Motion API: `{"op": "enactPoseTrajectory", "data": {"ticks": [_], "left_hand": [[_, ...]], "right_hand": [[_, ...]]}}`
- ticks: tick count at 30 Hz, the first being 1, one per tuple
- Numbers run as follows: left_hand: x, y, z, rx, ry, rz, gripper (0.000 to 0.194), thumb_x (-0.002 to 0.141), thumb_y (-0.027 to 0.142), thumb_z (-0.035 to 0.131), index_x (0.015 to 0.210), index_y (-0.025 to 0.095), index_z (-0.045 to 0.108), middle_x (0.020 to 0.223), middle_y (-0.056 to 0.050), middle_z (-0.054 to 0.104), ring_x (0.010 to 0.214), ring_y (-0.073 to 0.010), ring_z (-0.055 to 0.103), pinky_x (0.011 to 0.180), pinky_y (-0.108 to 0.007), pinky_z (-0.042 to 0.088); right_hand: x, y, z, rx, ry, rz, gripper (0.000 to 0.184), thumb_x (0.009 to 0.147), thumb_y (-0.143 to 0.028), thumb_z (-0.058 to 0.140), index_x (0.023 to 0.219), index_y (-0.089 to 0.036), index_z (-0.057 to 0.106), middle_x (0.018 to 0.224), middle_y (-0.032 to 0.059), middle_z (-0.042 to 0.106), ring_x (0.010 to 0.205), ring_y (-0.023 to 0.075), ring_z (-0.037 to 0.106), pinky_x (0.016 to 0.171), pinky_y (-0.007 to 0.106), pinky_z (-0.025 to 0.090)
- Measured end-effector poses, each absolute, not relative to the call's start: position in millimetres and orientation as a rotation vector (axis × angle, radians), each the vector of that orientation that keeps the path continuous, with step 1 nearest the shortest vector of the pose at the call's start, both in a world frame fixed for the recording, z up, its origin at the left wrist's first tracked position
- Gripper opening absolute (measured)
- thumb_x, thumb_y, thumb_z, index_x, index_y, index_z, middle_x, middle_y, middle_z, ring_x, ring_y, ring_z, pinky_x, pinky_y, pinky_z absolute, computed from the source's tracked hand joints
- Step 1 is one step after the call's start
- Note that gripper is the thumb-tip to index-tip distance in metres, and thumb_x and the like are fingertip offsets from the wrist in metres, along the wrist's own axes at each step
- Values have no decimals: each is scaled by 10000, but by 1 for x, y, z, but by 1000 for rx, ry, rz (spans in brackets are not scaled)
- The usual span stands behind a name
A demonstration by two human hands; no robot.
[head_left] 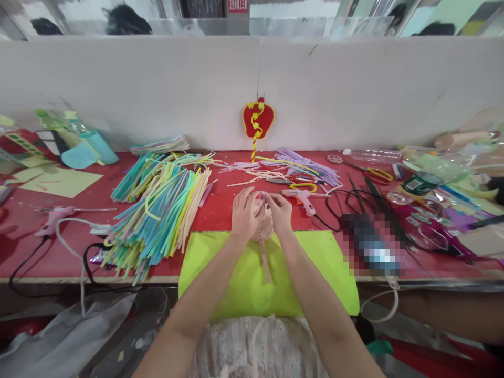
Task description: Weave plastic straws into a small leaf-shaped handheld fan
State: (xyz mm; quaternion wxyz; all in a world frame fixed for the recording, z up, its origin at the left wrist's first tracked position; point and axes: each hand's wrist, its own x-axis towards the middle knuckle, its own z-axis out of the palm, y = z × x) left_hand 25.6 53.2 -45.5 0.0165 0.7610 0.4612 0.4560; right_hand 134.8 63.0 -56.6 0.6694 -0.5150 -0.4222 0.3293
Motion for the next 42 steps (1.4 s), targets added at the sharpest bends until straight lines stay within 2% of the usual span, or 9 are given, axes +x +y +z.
{"op": "enactPoseTrajectory", "data": {"ticks": [4,9,13,17,20,24,27,33,42], "left_hand": [[24,54,-44,2297,1387,1362,319,809,280,507,1118,202,494,1117,-90,564,1084,-208,493,960,-380,366],[18,57,-32,2048,1249,1317,198,847,284,440,1009,214,532,984,-58,622,927,-155,580,827,-289,454],[10,66,-16,1915,1179,1305,105,807,261,493,858,198,561,831,-25,636,779,-129,606,734,-244,474],[0,75,-6,1793,1059,1193,107,788,265,497,780,178,558,722,-5,621,667,-117,597,639,-223,474],[-5,79,-10,1803,1019,1147,134,789,276,490,750,171,563,708,-3,619,660,-112,583,622,-214,461],[-6,80,-28,1817,1044,1171,168,794,312,487,796,173,583,780,-11,641,714,-114,593,669,-224,469],[-3,79,-39,1793,1094,1234,150,780,301,512,815,178,592,815,-14,647,754,-115,599,707,-228,467],[4,74,-47,1677,1163,1345,168,784,321,516,821,177,596,801,-17,641,750,-111,594,703,-218,461],[7,73,-54,1683,1167,1316,196,782,345,523,829,168,593,815,-25,635,739,-113,590,672,-211,459]], "right_hand": [[134,59,-50,-1137,-997,740,298,677,-450,606,773,-172,658,706,31,655,625,129,552,591,266,448],[135,60,-48,-1103,-1070,781,292,665,-442,614,782,-180,666,698,21,650,601,118,543,583,263,453],[140,63,-32,-1076,-1157,874,277,655,-428,626,762,-176,666,690,25,653,633,134,566,582,263,457],[149,66,-7,-1026,-1343,1028,246,666,-415,629,728,-179,663,670,15,652,613,132,569,604,270,459],[155,67,0,-1004,-1443,1112,249,657,-414,641,694,-169,664,657,17,651,601,130,568,599,266,450],[154,66,-16,-1012,-1348,1211,315,680,-466,606,711,-158,667,668,25,653,618,135,583,649,285,470],[151,65,-35,-980,-1181,1258,328,693,-474,593,796,-173,671,743,31,670,670,144,602,689,298,481],[151,66,-49,-984,-1147,1292,323,613,-431,681,834,-195,689,830,35,684,719,153,622,702,294,486],[154,69,-52,-1103,-1230,1181,280,621,-435,678,777,-202,685,777,24,677,688,146,596,666,272,468]]}}
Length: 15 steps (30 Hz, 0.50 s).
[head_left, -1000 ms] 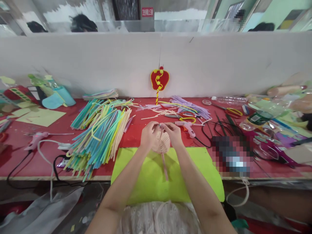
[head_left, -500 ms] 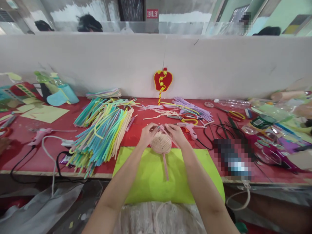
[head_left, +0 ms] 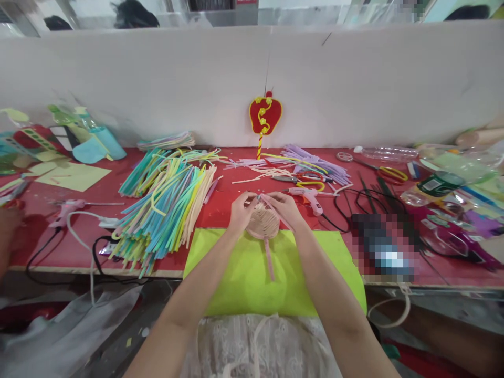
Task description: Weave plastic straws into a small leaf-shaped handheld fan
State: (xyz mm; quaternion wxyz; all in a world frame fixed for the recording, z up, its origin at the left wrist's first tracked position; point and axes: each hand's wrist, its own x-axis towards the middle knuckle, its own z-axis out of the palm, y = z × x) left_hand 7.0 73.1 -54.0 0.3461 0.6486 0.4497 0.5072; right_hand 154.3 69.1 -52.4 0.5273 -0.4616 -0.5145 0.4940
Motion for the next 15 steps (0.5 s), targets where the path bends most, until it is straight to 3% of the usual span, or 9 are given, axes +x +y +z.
{"op": "enactPoseTrajectory", "data": {"ticks": [9,15], "left_hand": [[0,78,-53,1872,1099,1280,122,781,225,537,876,183,600,881,-28,639,816,-109,593,732,-224,467],[2,66,-46,2092,1239,1319,163,812,261,503,943,185,564,908,-42,608,842,-118,576,760,-241,461]], "right_hand": [[158,73,-61,-1140,-1329,1045,245,629,-412,671,746,-197,680,744,18,667,692,150,584,673,279,454],[155,72,-57,-1109,-1291,983,261,631,-419,670,753,-188,679,732,26,667,677,143,584,664,280,462]]}}
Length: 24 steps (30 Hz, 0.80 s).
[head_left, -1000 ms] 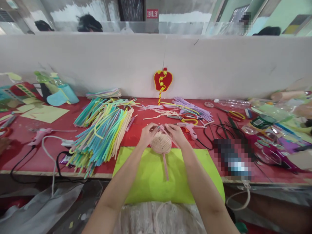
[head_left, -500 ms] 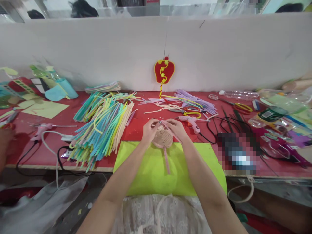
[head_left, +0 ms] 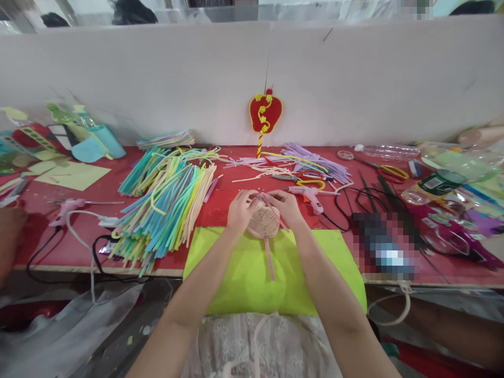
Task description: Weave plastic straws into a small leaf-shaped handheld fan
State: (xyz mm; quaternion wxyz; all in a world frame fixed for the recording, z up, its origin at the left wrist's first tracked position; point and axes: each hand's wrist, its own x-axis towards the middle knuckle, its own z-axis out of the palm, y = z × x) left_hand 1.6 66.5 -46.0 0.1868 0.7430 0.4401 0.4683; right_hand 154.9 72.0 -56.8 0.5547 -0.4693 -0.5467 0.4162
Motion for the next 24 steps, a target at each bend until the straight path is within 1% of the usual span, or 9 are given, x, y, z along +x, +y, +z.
{"op": "enactPoseTrajectory", "data": {"ticks": [3,6,8,12,16,20,24], "left_hand": [[11,56,-42,2177,1389,1254,212,796,262,526,998,196,527,972,-54,595,935,-154,557,811,-279,448],[23,51,-38,2238,1460,1176,358,758,242,575,1097,200,466,1068,-71,572,1002,-184,535,850,-312,433],[29,52,-34,2255,1510,1169,386,758,246,577,1117,194,445,1084,-78,566,1022,-194,525,864,-327,421],[36,58,-25,2325,1594,1152,340,772,270,564,1084,187,456,1065,-85,568,1009,-205,524,861,-343,403],[40,63,-17,2462,1592,1088,262,801,218,512,1058,180,475,1021,-78,586,991,-200,527,861,-341,392],[40,63,-11,2571,1540,1084,305,799,153,489,1101,182,469,1059,-70,584,1015,-190,514,907,-344,365],[37,63,-6,2620,1500,1073,287,801,153,484,1085,191,493,1055,-55,589,1020,-183,509,948,-349,340]], "right_hand": [[151,72,-56,-1116,-1207,893,268,635,-424,668,753,-184,680,727,29,667,680,143,586,672,285,468],[149,72,-55,-1103,-1114,854,274,635,-428,669,759,-184,681,740,28,673,693,145,594,685,290,473],[148,73,-55,-1073,-1055,844,272,633,-427,671,762,-188,681,749,23,678,700,147,602,696,296,477],[147,74,-53,-1015,-961,829,252,631,-411,678,765,-199,677,775,15,683,737,149,614,730,302,483],[145,73,-52,-932,-857,938,240,627,-392,687,766,-197,668,784,17,680,730,148,622,742,315,501],[145,73,-50,-913,-808,969,253,622,-381,694,788,-193,671,804,24,679,727,147,623,740,311,508],[145,72,-47,-902,-781,1015,253,606,-367,709,789,-197,672,822,22,678,742,147,625,744,304,510]]}}
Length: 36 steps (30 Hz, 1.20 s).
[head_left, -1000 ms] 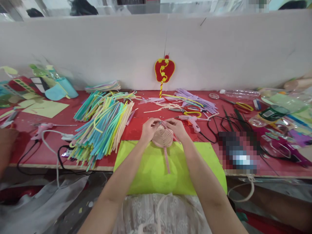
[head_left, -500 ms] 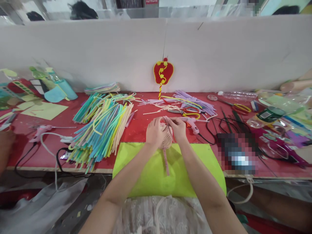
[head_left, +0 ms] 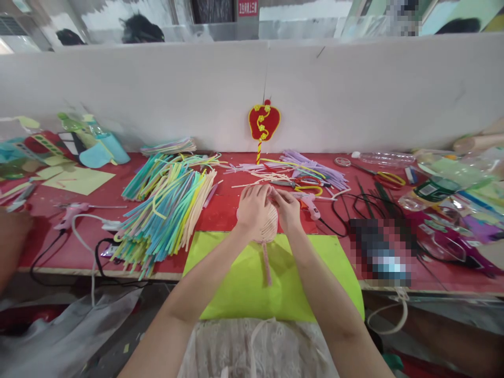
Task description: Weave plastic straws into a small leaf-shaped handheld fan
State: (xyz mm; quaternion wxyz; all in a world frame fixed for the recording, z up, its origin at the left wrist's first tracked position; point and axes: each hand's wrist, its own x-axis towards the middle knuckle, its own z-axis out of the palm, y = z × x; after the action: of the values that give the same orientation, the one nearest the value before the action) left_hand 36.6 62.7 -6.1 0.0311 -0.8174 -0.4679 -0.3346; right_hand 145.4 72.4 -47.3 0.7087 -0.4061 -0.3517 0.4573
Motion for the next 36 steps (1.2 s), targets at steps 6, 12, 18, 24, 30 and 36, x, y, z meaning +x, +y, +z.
{"op": "enactPoseTrajectory", "data": {"ticks": [6,12,18,24,30,36], "left_hand": [[28,68,-3,-2617,-1322,-964,301,840,181,433,1136,182,486,1093,-66,579,1051,-169,501,963,-332,342],[13,75,2,-2727,-1228,-787,298,855,220,426,1143,197,501,1030,-60,605,1004,-171,536,888,-309,405],[5,74,11,-2748,-1276,-623,323,851,192,427,1165,222,493,975,-61,630,865,-170,600,735,-266,454],[4,68,20,-2774,-1327,-485,354,830,135,436,1172,206,492,948,-80,638,767,-175,627,659,-262,463],[3,67,16,-2752,-1331,-492,337,840,139,401,1158,199,494,923,-85,635,731,-175,626,645,-264,463],[3,69,10,-2741,-1321,-517,281,855,210,407,1117,203,506,888,-80,627,711,-177,618,630,-267,451]], "right_hand": [[150,72,-47,-936,-796,1012,270,599,-382,709,799,-205,671,844,24,682,761,158,630,762,315,504],[156,70,-45,-1008,-961,982,305,617,-437,682,810,-200,669,848,46,686,786,180,628,773,335,502],[157,68,-43,-985,-1013,1006,269,623,-421,684,782,-205,677,771,32,684,723,166,627,750,334,499],[158,67,-41,-955,-1039,1027,250,631,-410,684,773,-204,682,744,28,683,707,161,628,734,323,495],[158,67,-41,-985,-1055,1008,259,630,-418,682,774,-203,683,770,37,684,726,169,625,735,325,496],[157,66,-41,-1012,-1069,991,297,621,-446,678,784,-198,687,759,43,680,721,171,617,733,333,502]]}}
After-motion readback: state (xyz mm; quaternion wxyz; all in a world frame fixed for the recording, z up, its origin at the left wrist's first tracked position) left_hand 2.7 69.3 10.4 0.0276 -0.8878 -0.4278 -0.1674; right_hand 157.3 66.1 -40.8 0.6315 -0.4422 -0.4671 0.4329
